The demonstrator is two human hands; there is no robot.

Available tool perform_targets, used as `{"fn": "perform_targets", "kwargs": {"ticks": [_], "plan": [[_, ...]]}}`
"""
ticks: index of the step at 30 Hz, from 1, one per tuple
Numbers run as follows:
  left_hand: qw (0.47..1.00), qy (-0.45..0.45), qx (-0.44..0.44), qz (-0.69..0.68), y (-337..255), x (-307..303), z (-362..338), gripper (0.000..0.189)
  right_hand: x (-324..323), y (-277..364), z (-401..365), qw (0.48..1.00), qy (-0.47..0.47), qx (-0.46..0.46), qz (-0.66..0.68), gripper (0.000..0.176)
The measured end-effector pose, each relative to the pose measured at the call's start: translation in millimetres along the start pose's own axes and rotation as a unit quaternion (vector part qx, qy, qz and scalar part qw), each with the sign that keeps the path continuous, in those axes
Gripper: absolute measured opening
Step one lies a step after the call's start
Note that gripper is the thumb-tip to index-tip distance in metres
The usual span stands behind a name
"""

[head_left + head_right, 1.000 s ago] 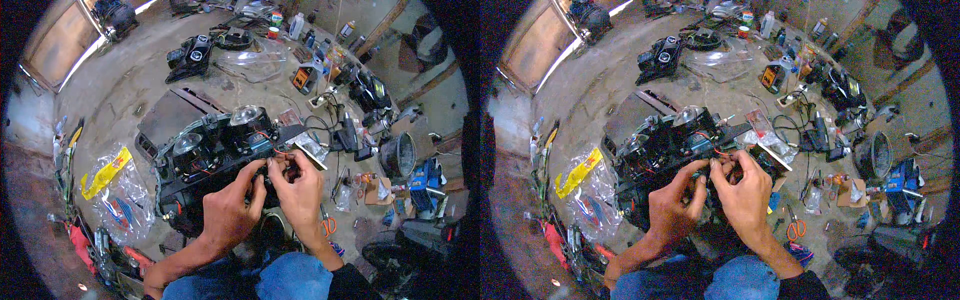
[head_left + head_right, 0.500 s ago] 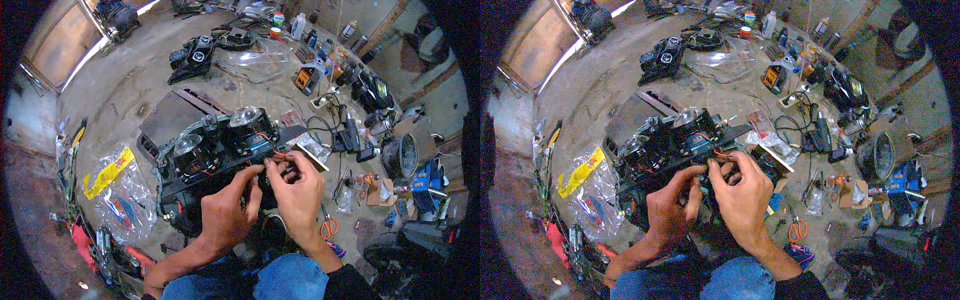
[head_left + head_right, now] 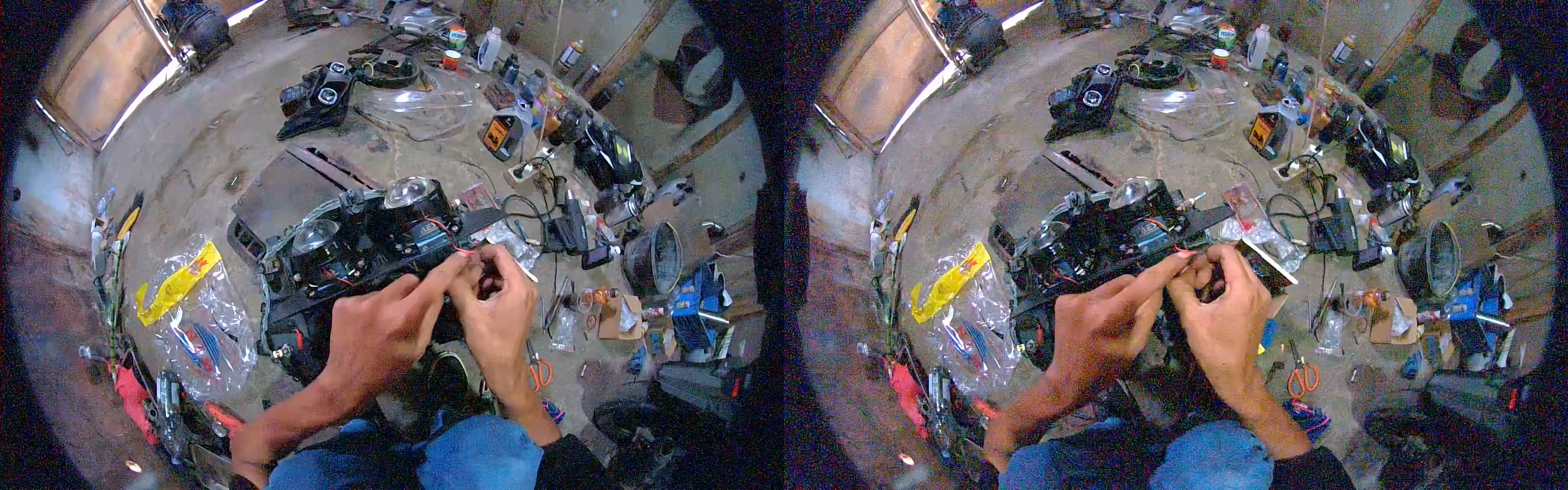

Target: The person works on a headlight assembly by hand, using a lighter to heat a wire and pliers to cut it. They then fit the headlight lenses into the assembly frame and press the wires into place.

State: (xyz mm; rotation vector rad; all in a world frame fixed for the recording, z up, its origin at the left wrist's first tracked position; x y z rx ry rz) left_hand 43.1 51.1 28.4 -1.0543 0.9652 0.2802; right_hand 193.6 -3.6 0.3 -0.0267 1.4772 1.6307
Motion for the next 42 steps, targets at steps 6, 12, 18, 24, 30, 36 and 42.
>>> {"fn": "perform_targets", "kwargs": {"ticks": [6,12,18,24,30,36,42], "plan": [[0.99,0.047,0.071,0.114,-9.6,4.0,22.6,0.045,-10.9,7.2,4.6,0.998,-0.025,-0.025,0.045,0.021],[0.988,-0.005,0.117,0.105,-12.1,2.9,31.3,0.028,-17.3,9.6,3.8,0.996,-0.043,-0.046,0.068,0.021],[0.99,-0.048,0.114,0.074,-17.1,1.2,31.3,0.019,-21.7,13.1,10.2,0.99,-0.029,-0.137,0.036,0.018],[0.983,-0.022,0.143,0.117,-18.6,5.1,31.0,0.037,-22.5,12.9,18.3,0.984,0.022,-0.174,0.041,0.012],[0.984,-0.011,0.138,0.109,-21.0,3.8,31.5,0.039,-25.7,2.1,24.9,0.983,0.088,-0.12,0.103,0.009],[0.986,-0.005,0.135,0.094,-15.1,-0.1,37.3,0.04,-77.6,-43.4,2.0,0.993,0.013,0.013,0.117,0.019],[0.991,-0.026,0.11,0.073,-14.3,-0.5,39.6,0.022,-109.2,-124.8,-52.8,0.991,0.061,0.114,-0.034,0.028]]}}
Point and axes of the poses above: each hand's wrist, its own z-axis towards the middle knuckle, its own x-axis out of the palm, y = z × x, the point moved 8 cm from there along z, towards the middle knuckle, and after that the axes turned 10 degrees about -x, right-handed, at the moved point
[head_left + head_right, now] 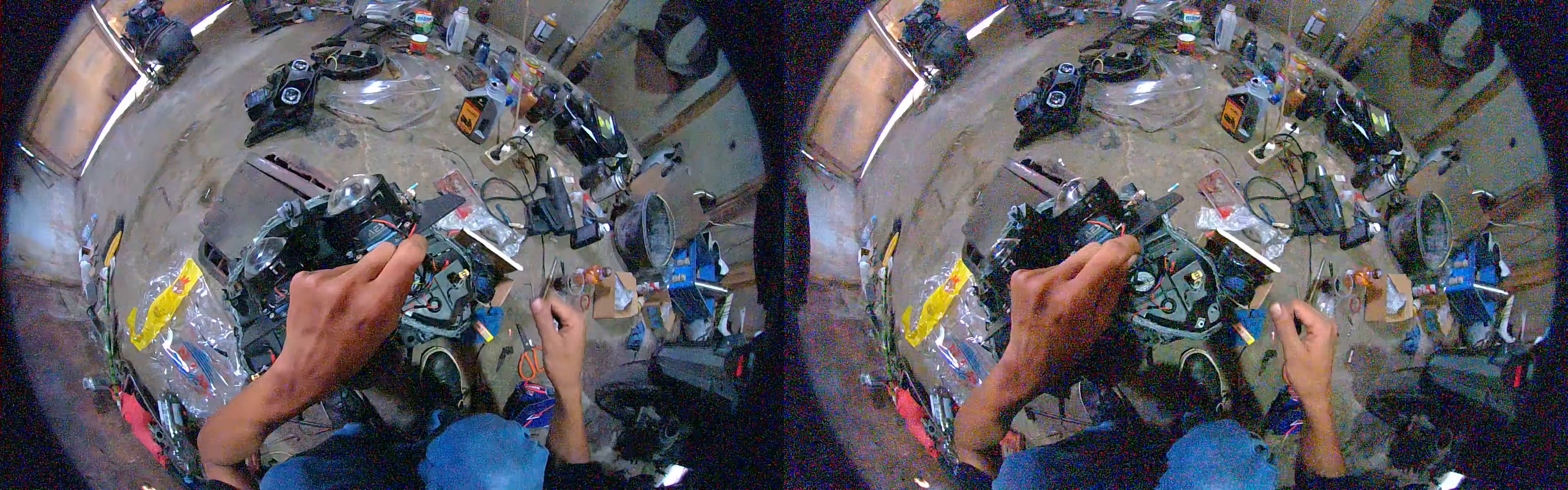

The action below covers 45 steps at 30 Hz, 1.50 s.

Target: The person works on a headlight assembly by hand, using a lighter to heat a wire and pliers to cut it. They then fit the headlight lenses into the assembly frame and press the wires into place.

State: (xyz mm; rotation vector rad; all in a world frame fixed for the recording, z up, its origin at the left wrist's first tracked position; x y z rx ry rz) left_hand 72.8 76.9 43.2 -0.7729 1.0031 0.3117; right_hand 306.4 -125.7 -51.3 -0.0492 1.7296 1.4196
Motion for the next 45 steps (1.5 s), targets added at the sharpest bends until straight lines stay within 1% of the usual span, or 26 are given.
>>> {"fn": "perform_targets", "kwargs": {"ticks": [1,3,5,6,9,10,12,14,17,20,23,27,30,33,39,42,45], "plan": [[1.0,0.001,0.002,0.0,0.1,-0.1,0.2,0.02,0.4,5.1,-2.0,0.997,-0.01,-0.057,-0.05,0.025],[1.0,0.002,0.005,0.0,0.4,-0.8,1.3,0.017,1.4,19.0,-7.7,0.973,-0.029,-0.172,-0.15,0.019],[1.0,-0.001,0.015,0.006,0.4,-0.1,3.7,0.016,-0.3,-6.2,-14.1,0.981,-0.018,-0.115,-0.157,0.01],[1.0,-0.002,0.021,0.009,0.2,0.0,4.9,0.016,-1.5,-11.6,-15.0,0.983,-0.014,-0.086,-0.16,0.01],[0.999,0.017,0.03,0.014,0.3,-1.1,7.4,0.014,1.7,-21.8,-13.5,0.987,0.068,0.08,-0.123,0.022],[0.999,0.024,0.029,0.017,0.9,-1.2,7.9,0.014,2.4,1.0,-5.6,0.995,0.032,0.005,-0.095,0.023],[0.999,0.041,0.025,0.023,1.4,-0.1,9.2,0.013,9.4,54.0,6.0,0.988,-0.039,-0.143,-0.036,0.027],[0.998,0.055,0.023,0.037,1.8,1.7,11.5,0.012,20.2,96.9,20.3,0.985,0.01,-0.172,-0.021,0.032],[0.995,0.082,0.025,0.041,0.0,0.6,17.2,0.01,35.3,147.1,41.1,0.953,0.021,-0.3,-0.046,0.034],[0.995,0.089,0.032,0.03,-1.1,-0.7,20.0,0.009,48.7,176.7,58.0,0.9,0.023,-0.42,-0.117,0.033],[0.996,0.079,0.04,0.019,1.3,0.4,19.0,0.009,59.8,186.3,63.5,0.866,0.026,-0.476,-0.152,0.028],[0.996,0.079,0.045,0.026,2.1,1.2,18.3,0.01,64.6,189.5,63.9,0.853,0.001,-0.501,-0.149,0.027],[0.996,0.07,0.049,0.016,3.3,1.3,18.0,0.008,69.0,188.6,67.0,0.858,0.0,-0.489,-0.159,0.026],[0.996,0.065,0.05,0.022,2.3,2.2,18.5,0.006,72.4,184.8,70.5,0.859,-0.001,-0.493,-0.138,0.026],[0.997,0.044,0.055,0.016,-1.3,1.8,17.3,0.007,75.9,188.1,68.9,0.837,-0.057,-0.529,-0.127,0.024],[0.996,0.037,0.078,0.005,-4.6,-0.5,18.4,0.009,74.9,189.1,67.8,0.829,-0.06,-0.544,-0.118,0.024],[0.997,0.03,0.077,-0.008,-5.1,-1.5,18.3,0.01,74.3,194.5,65.7,0.818,-0.05,-0.551,-0.154,0.026]]}}
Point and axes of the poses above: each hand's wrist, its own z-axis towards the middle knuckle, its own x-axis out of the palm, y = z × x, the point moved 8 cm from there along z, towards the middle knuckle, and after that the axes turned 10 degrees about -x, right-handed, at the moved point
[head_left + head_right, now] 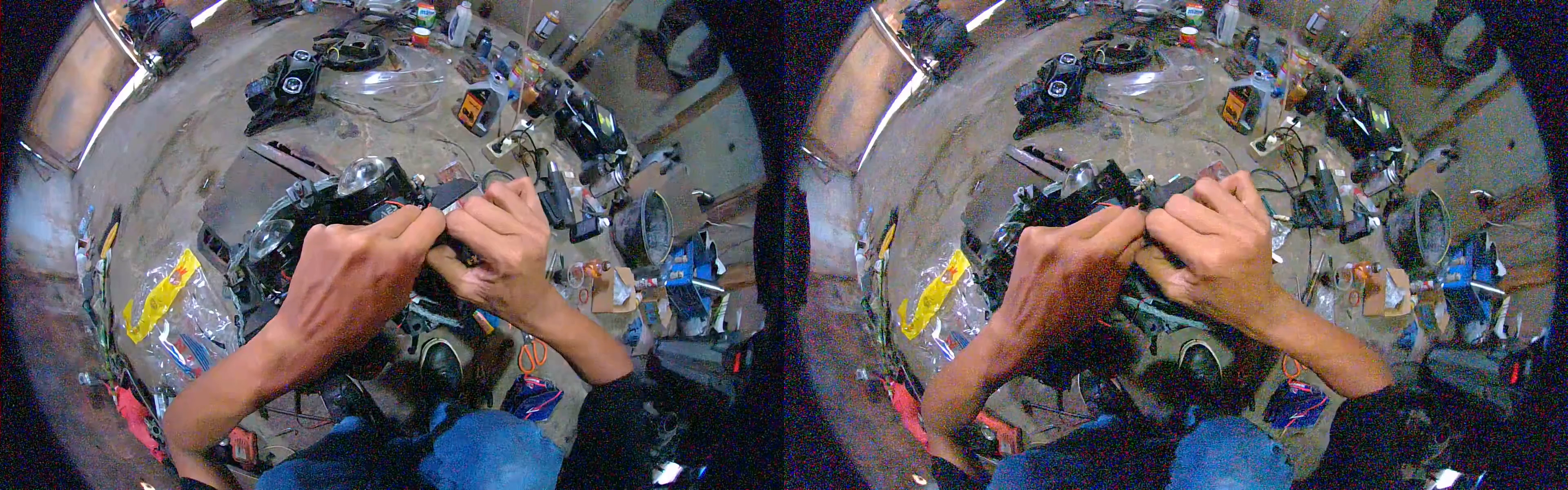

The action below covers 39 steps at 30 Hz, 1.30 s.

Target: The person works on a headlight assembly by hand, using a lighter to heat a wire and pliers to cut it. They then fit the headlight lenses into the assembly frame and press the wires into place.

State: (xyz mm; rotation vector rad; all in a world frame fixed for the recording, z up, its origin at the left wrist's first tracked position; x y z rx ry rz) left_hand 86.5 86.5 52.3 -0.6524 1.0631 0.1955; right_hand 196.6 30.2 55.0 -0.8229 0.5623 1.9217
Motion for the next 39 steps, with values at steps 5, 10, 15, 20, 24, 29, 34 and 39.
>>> {"fn": "perform_targets", "kwargs": {"ticks": [5,10,15,20,24,29,34,39], "plan": [[1.0,0.017,-0.015,0.005,2.0,2.4,-2.1,0.011,-8.3,-11.9,4.6,0.997,0.06,-0.009,-0.052,0.021],[0.993,0.086,-0.082,0.005,10.4,9.5,-1.4,0.011,-54.2,-67.4,-41.5,0.984,0.124,0.115,-0.058,0.017],[0.992,0.09,-0.089,-0.006,12.2,9.2,0.2,0.013,-75.1,-88.2,-155.0,0.884,0.288,0.368,0.005,0.017],[0.991,0.094,-0.093,0.014,9.9,9.2,1.4,0.013,-58.8,-58.6,-244.6,0.89,0.305,0.338,0.006,0.023],[0.993,0.064,-0.097,-0.01,11.4,5.5,-2.7,0.019,-50.1,-47.9,-232.1,0.841,0.304,0.437,0.097,0.023],[0.991,-0.054,-0.094,-0.081,2.8,-19.9,-20.1,0.036,-47.5,-33.8,-152.7,0.89,0.089,0.416,0.163,0.016],[0.958,-0.066,-0.213,-0.179,9.5,-34.3,-56.0,0.03,-42.1,-19.7,-98.8,0.923,0.05,0.34,0.174,0.02],[0.921,0.021,-0.318,-0.223,18.4,-17.4,-90.8,0.024,-27.3,-7.5,-66.1,0.962,0.055,0.244,0.108,0.026]]}}
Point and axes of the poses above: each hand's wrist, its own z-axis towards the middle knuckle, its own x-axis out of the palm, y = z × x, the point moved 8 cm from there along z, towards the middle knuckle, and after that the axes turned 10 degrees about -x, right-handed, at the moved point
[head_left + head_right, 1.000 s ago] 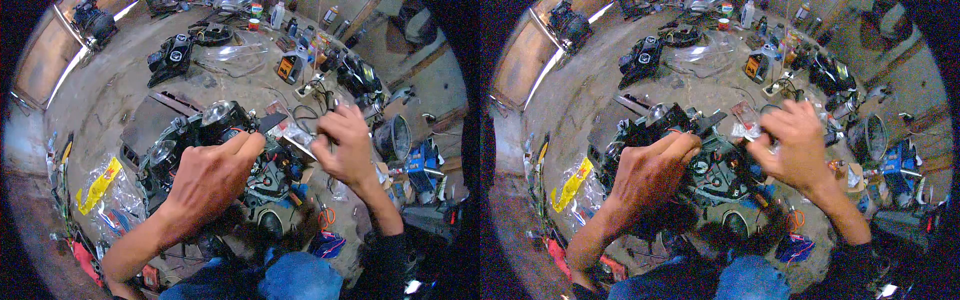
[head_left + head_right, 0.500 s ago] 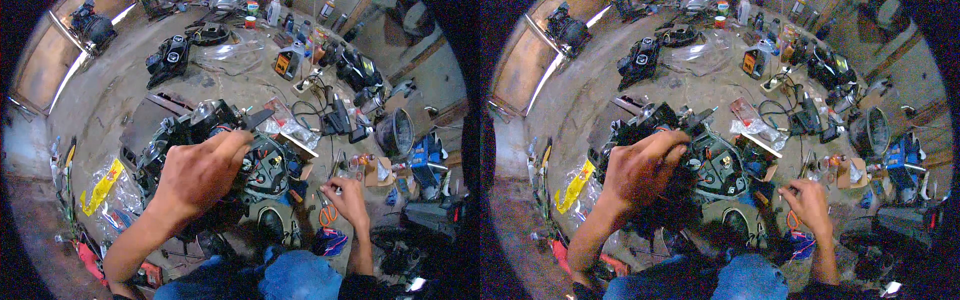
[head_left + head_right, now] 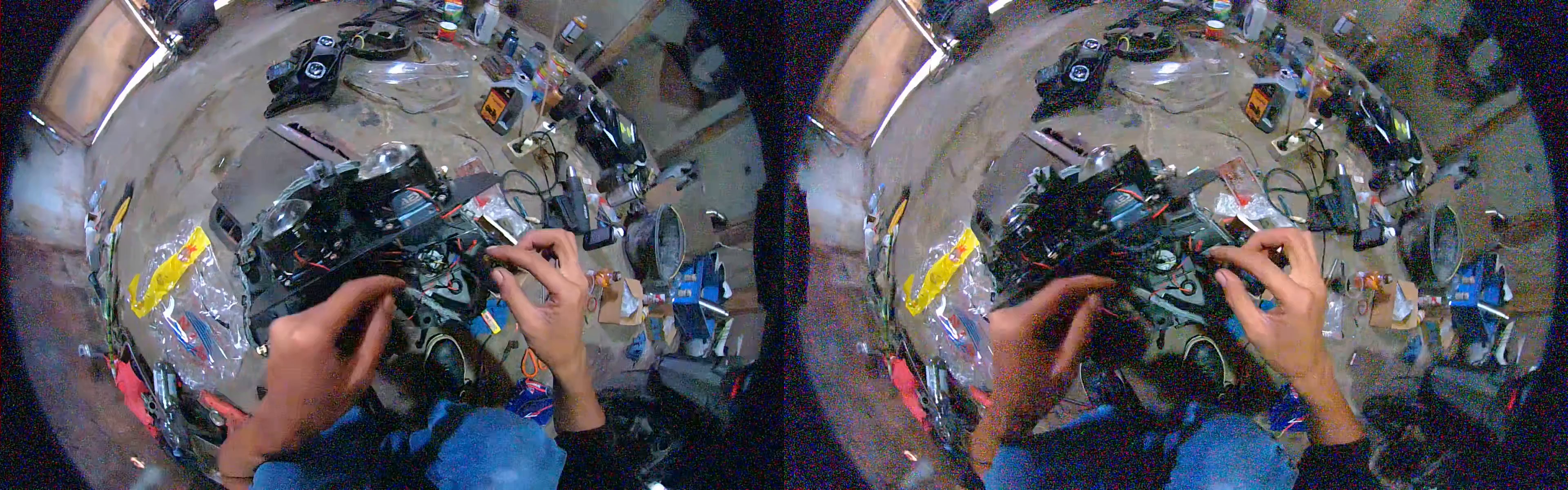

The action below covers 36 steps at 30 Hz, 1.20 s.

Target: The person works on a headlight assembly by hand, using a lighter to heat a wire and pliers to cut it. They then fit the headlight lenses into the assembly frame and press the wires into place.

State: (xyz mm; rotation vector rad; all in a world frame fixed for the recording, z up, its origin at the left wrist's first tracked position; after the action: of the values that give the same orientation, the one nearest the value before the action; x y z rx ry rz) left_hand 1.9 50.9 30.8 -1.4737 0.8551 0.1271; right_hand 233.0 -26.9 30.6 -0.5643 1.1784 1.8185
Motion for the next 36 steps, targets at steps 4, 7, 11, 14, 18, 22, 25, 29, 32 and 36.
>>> {"fn": "perform_targets", "kwargs": {"ticks": [4,7,11,14,18,22,25,29,32,36], "plan": [[0.997,0.064,-0.036,0.015,10.5,20.9,-0.4,0.025,15.8,10.6,8.5,0.998,-0.01,-0.02,-0.053,0.036],[0.993,0.105,-0.05,0.036,11.2,33.1,-1.1,0.036,27.0,7.0,12.1,0.997,0.004,-0.007,-0.082,0.041],[0.991,0.123,-0.043,0.037,13.7,46.8,-2.9,0.046,38.8,-1.0,14.5,0.997,0.014,-0.011,-0.075,0.032],[0.992,0.115,-0.041,0.015,13.9,50.9,-3.2,0.05,35.4,-0.2,12.0,0.999,-0.009,-0.008,-0.036,0.024],[0.99,0.122,-0.059,0.026,15.0,53.4,-1.9,0.054,27.5,1.9,7.5,1.0,-0.023,0.016,0.008,0.018],[0.988,0.108,-0.066,0.089,8.7,60.9,2.0,0.057,27.9,-2.1,-1.5,0.999,-0.024,0.038,0.025,0.018],[0.988,0.041,0.005,0.151,-4.1,64.0,7.2,0.053,27.0,-5.9,-7.7,0.997,-0.041,0.054,0.041,0.019],[0.974,0.024,-0.032,0.221,-11.0,63.2,10.4,0.048,23.5,-8.5,-11.3,0.995,-0.055,0.069,0.04,0.02],[0.973,0.018,-0.056,0.225,-6.5,66.2,11.6,0.046,22.8,-12.9,-13.2,0.993,-0.064,0.088,0.051,0.019],[0.968,-0.01,-0.022,0.251,-11.5,64.5,9.6,0.038,20.8,-15.1,-15.4,0.991,-0.078,0.09,0.067,0.018]]}}
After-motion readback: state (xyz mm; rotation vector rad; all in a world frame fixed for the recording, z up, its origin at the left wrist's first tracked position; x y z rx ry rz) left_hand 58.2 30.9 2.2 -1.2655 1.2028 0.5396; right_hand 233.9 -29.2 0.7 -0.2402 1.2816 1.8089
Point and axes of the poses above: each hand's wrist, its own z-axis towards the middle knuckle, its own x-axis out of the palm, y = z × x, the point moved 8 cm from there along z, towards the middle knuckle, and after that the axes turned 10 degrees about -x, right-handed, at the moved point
